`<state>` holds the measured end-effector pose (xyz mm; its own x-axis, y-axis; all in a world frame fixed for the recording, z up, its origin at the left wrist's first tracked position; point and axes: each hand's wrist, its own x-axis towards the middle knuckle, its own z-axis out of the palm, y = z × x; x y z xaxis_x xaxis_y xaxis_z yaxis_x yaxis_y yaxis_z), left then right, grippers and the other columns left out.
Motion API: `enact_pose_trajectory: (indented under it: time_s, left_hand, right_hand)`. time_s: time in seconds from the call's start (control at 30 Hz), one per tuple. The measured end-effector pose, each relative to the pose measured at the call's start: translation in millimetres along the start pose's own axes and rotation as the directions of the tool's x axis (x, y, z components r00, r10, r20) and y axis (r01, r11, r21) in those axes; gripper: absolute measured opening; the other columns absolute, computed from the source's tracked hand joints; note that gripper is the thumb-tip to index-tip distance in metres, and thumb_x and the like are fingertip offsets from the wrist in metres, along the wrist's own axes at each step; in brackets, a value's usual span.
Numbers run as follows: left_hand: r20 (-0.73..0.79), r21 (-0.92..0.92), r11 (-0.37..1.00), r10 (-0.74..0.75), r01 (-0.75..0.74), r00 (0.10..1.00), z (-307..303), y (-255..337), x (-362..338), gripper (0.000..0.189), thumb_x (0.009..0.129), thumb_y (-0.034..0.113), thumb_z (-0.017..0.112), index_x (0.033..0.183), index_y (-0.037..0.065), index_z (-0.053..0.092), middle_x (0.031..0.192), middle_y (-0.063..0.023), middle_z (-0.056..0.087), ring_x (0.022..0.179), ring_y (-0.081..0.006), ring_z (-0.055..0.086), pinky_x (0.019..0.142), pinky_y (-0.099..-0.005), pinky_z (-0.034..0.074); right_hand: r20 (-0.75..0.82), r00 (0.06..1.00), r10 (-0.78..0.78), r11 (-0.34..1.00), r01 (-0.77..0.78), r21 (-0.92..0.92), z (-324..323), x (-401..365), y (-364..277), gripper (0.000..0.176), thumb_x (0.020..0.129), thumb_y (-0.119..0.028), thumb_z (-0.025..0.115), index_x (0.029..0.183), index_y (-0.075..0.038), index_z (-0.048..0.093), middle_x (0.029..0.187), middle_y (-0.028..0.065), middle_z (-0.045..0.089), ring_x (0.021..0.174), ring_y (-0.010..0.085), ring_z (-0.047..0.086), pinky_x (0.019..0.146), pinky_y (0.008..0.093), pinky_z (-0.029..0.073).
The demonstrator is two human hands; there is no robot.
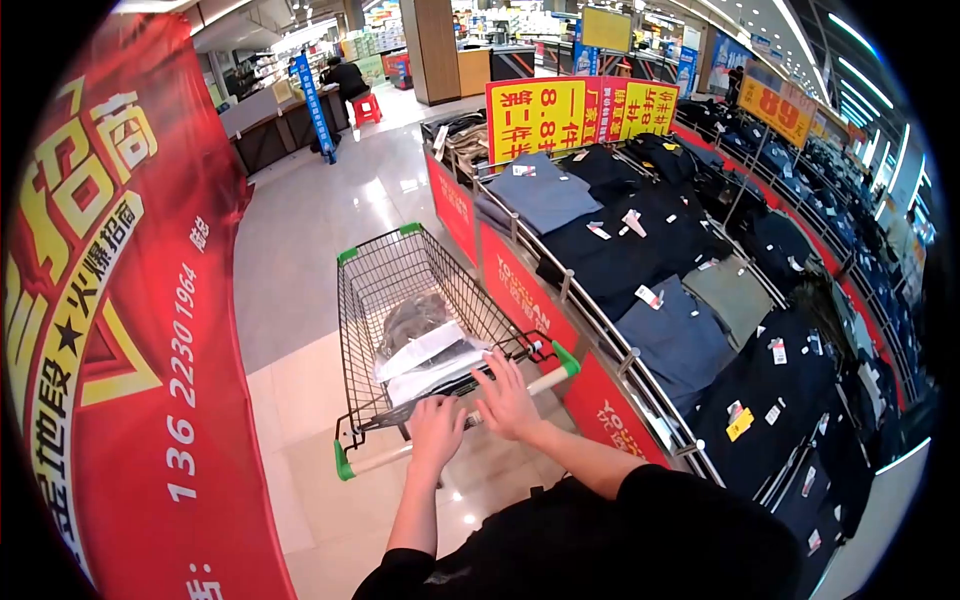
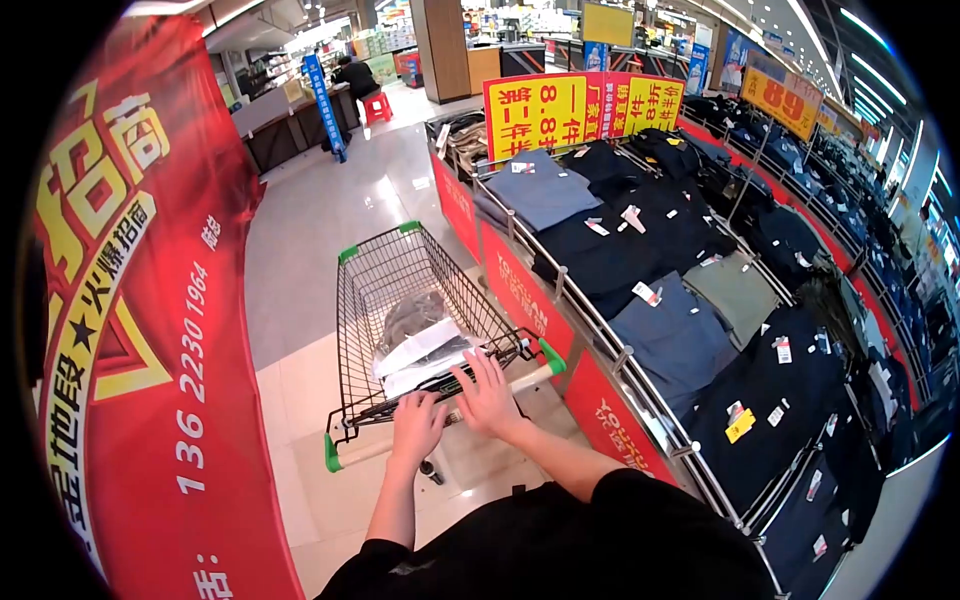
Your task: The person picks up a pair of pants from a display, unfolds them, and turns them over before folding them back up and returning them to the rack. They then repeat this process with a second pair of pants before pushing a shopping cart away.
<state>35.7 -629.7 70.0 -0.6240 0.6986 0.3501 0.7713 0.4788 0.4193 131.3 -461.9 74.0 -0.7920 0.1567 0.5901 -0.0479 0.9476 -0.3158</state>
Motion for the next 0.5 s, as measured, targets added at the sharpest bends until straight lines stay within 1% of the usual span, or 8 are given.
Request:
enact_pose_trajectory:
  time_s: [0.07, 0.1, 0.17, 0.23, 0.3, 0.37, 0.43, 0.5]
  left_hand:
    - [0.024, 0.055, 0.998, -0.005, 0.004, 1.000, 3.6, -5.3, 19.4, 0.035, 0.088, 0.031, 0.063, 0.114, 0.007, 0.064, 0.109, -0.0132, 0.061, 0.106, -0.0324, 0.054, 0.090, -0.0475, 0.042]
    - [0.028, 0.073, 0.997, -0.020, 0.018, 0.999, 3.9, -6.1, 29.7, 0.037, 0.089, 0.033, 0.063, 0.115, 0.007, 0.064, 0.110, -0.0136, 0.061, 0.108, -0.0327, 0.053, 0.092, -0.0489, 0.041]
    - [0.054, 0.093, 0.995, -0.037, 0.032, 0.998, -7.0, 1.4, 51.5, 0.039, 0.089, 0.035, 0.063, 0.117, 0.008, 0.063, 0.111, -0.0144, 0.061, 0.110, -0.0333, 0.053, 0.095, -0.0503, 0.039]
    - [0.090, 0.126, 0.990, -0.070, 0.058, 0.994, -10.3, -1.5, 67.6, 0.041, 0.089, 0.036, 0.062, 0.119, 0.008, 0.062, 0.113, -0.0152, 0.060, 0.111, -0.0338, 0.052, 0.097, -0.0517, 0.038]
    - [0.140, 0.188, 0.980, -0.089, 0.062, 0.986, -2.4, -12.6, 80.8, 0.046, 0.088, 0.039, 0.063, 0.123, 0.009, 0.060, 0.116, -0.0174, 0.059, 0.114, -0.0354, 0.051, 0.099, -0.0528, 0.037]
    - [0.180, 0.240, 0.968, -0.120, 0.075, 0.976, 0.5, -15.8, 97.5, 0.048, 0.087, 0.039, 0.064, 0.124, 0.010, 0.059, 0.117, -0.0181, 0.058, 0.114, -0.0362, 0.051, 0.099, -0.0536, 0.037]
    - [0.235, 0.278, 0.955, -0.173, 0.104, 0.956, 7.6, -16.8, 115.6, 0.052, 0.086, 0.042, 0.064, 0.128, 0.011, 0.056, 0.119, -0.0193, 0.057, 0.116, -0.0378, 0.049, 0.099, -0.0546, 0.036]
    - [0.267, 0.296, 0.949, -0.192, 0.109, 0.944, 17.2, -19.5, 135.0, 0.053, 0.086, 0.042, 0.064, 0.129, 0.012, 0.056, 0.120, -0.0190, 0.057, 0.116, -0.0381, 0.049, 0.099, -0.0545, 0.036]
  right_hand:
    - [-0.072, 0.995, -0.063, 0.991, 0.071, 0.113, -14.5, -0.2, -13.2, 0.052, 0.082, -0.013, 0.065, 0.130, -0.001, 0.047, 0.139, 0.0252, 0.040, 0.132, 0.0452, 0.037, 0.109, 0.0530, 0.032]
    - [-0.050, 0.998, -0.044, 0.982, 0.053, 0.180, -21.0, -5.6, -16.4, 0.053, 0.080, -0.010, 0.065, 0.130, -0.001, 0.048, 0.136, 0.0240, 0.041, 0.128, 0.0436, 0.040, 0.108, 0.0520, 0.034]
    - [0.051, 0.997, 0.056, 0.963, -0.068, 0.260, -33.6, -29.7, -17.6, 0.052, 0.082, -0.010, 0.063, 0.130, -0.001, 0.046, 0.131, 0.0240, 0.044, 0.124, 0.0420, 0.043, 0.106, 0.0462, 0.037]
    - [0.215, 0.951, 0.221, 0.914, -0.279, 0.296, -38.2, -61.3, -4.0, 0.047, 0.084, -0.011, 0.061, 0.129, -0.003, 0.047, 0.133, 0.0217, 0.043, 0.118, 0.0405, 0.050, 0.098, 0.0449, 0.045]
    - [0.328, 0.867, 0.375, 0.810, -0.478, 0.338, -37.9, -90.3, 22.2, 0.042, 0.085, -0.012, 0.059, 0.125, -0.006, 0.049, 0.127, 0.0194, 0.050, 0.102, 0.0392, 0.060, 0.083, 0.0463, 0.052]
    - [0.320, 0.861, 0.395, 0.862, -0.468, 0.196, -41.4, -102.2, 53.8, 0.040, 0.084, -0.012, 0.062, 0.123, -0.010, 0.052, 0.099, 0.0129, 0.065, 0.077, 0.0315, 0.067, 0.067, 0.0410, 0.054]
    - [0.165, 0.907, 0.387, 0.872, -0.418, 0.254, -48.1, -99.1, 78.7, 0.036, 0.084, -0.012, 0.062, 0.120, -0.011, 0.055, 0.081, 0.0114, 0.067, 0.072, 0.0327, 0.066, 0.064, 0.0429, 0.053]
    - [0.274, 0.826, 0.493, 0.807, -0.551, 0.211, -46.1, -101.7, 110.2, 0.030, 0.085, -0.013, 0.061, 0.114, -0.009, 0.059, 0.080, 0.0131, 0.067, 0.070, 0.0342, 0.066, 0.062, 0.0439, 0.053]
